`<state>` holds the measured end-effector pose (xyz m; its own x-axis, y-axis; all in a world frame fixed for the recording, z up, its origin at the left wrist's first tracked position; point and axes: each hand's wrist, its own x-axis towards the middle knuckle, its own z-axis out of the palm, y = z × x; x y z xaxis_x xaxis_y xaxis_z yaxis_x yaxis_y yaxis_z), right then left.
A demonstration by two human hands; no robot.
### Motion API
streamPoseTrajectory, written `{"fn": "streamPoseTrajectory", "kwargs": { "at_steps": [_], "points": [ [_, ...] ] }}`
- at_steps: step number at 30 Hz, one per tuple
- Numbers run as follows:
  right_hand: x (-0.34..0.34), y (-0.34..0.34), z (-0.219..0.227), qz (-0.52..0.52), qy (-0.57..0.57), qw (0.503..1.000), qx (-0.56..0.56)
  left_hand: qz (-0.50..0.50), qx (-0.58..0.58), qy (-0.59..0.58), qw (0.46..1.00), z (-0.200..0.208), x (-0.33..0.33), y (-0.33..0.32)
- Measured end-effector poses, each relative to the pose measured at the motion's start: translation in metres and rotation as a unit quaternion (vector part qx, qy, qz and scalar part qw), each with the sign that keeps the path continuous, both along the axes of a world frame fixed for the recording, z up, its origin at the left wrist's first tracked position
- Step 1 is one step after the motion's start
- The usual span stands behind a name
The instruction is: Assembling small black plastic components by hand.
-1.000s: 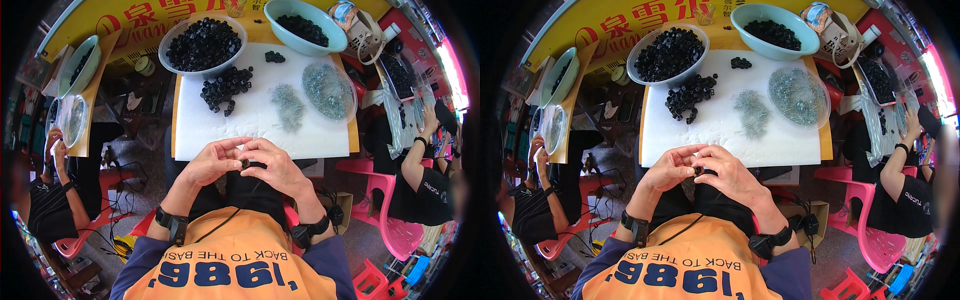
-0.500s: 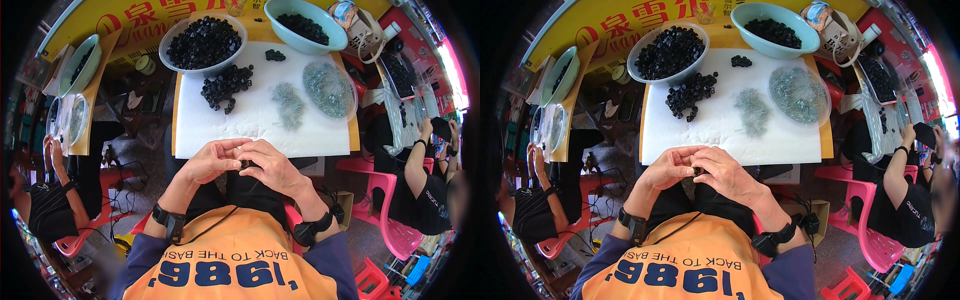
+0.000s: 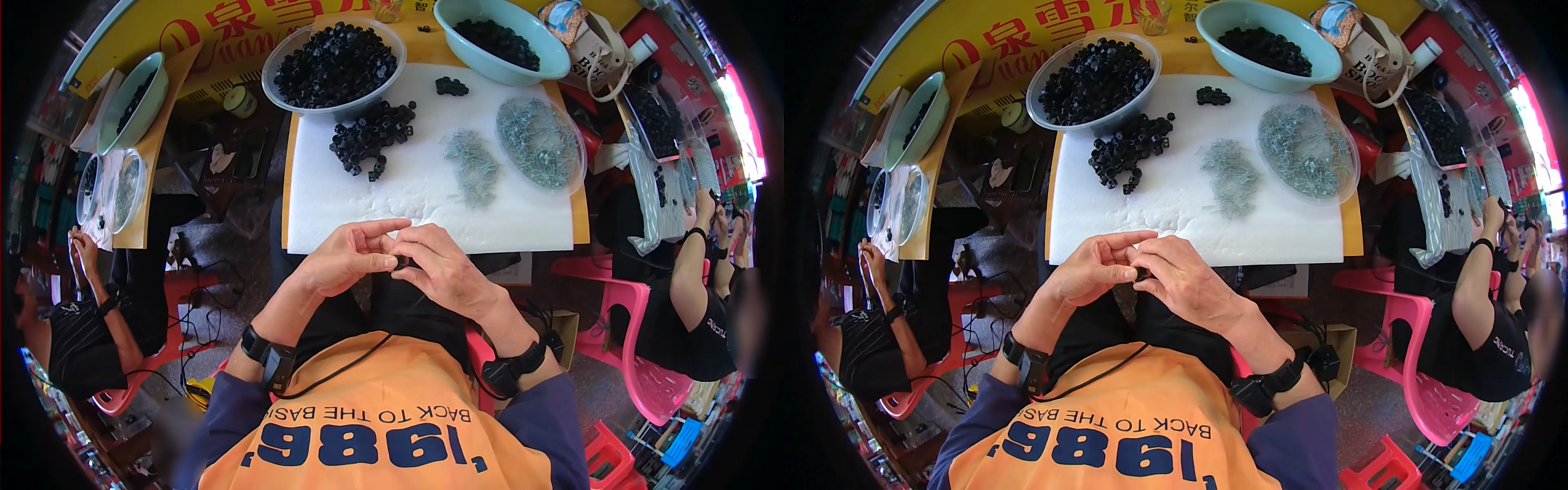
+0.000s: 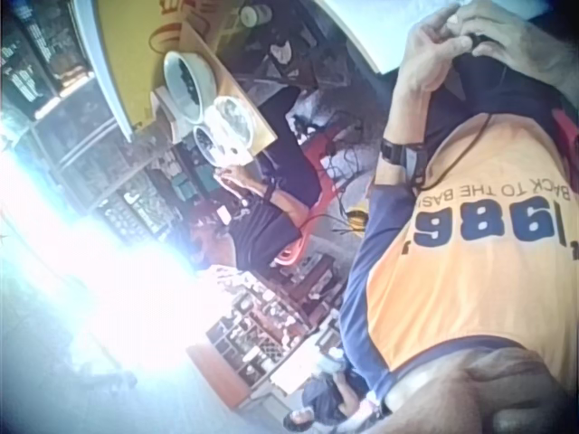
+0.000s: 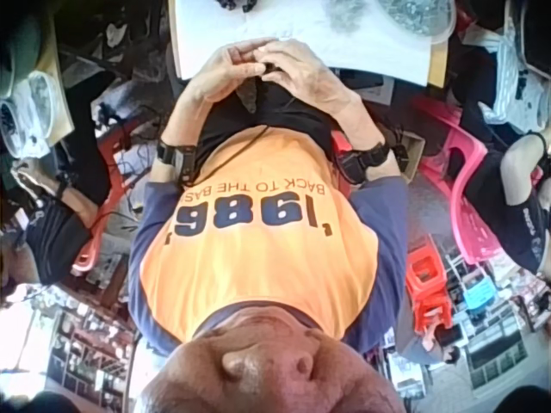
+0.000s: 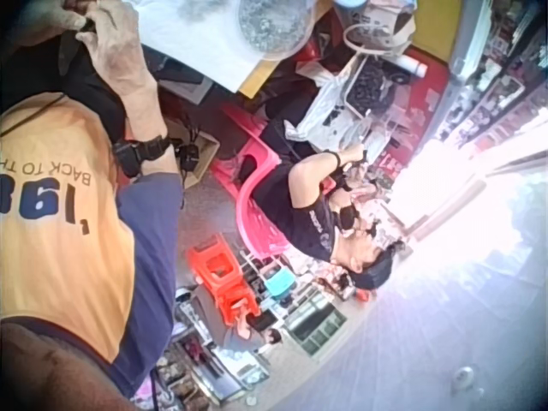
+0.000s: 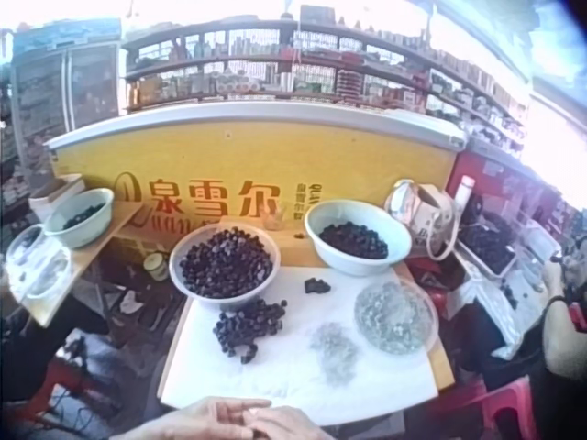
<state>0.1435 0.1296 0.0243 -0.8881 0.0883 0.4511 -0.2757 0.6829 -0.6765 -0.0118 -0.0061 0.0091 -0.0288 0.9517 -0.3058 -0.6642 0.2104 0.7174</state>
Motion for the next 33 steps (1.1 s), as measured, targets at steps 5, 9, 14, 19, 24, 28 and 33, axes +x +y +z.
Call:
{"fn": "streamPoseTrajectory", "kwargs": {
  "at_steps": [5, 9, 14, 19, 24, 28, 33],
  "points": [
    [-0.002, -0.005, -0.005, -0.065, 0.017, 0.995, 0.072, 0.034, 0.015, 0.014, 0.999, -0.003, 0.002, 0.002],
    [-0.003, -0.008, -0.017, -0.097, 0.027, 0.989, 0.107, 0.032, 0.006, 0.037, 0.999, -0.006, 0.004, 0.008],
    [-0.004, -0.002, -0.026, -0.136, 0.034, 0.99, 0.023, 0.058, -0.025, 0.021, 0.998, -0.018, 0.007, 0.015],
    [-0.003, 0.013, -0.013, -0.097, -0.103, 0.979, -0.146, 0.09, -0.054, -0.054, 0.993, -0.021, 0.01, 0.017],
    [-0.007, 0.007, -0.016, -0.12, -0.048, 0.991, -0.047, 0.084, -0.044, -0.099, 0.991, -0.03, 0.01, 0.019],
    [-0.011, 0.01, -0.013, -0.124, -0.102, 0.978, -0.132, 0.089, -0.04, -0.111, 0.989, -0.028, 0.007, 0.018],
    [-0.039, 0.078, 0.008, -0.095, -0.218, 0.908, -0.345, 0.179, -0.054, -0.076, 0.979, -0.024, -0.008, 0.009]
  ]
}}
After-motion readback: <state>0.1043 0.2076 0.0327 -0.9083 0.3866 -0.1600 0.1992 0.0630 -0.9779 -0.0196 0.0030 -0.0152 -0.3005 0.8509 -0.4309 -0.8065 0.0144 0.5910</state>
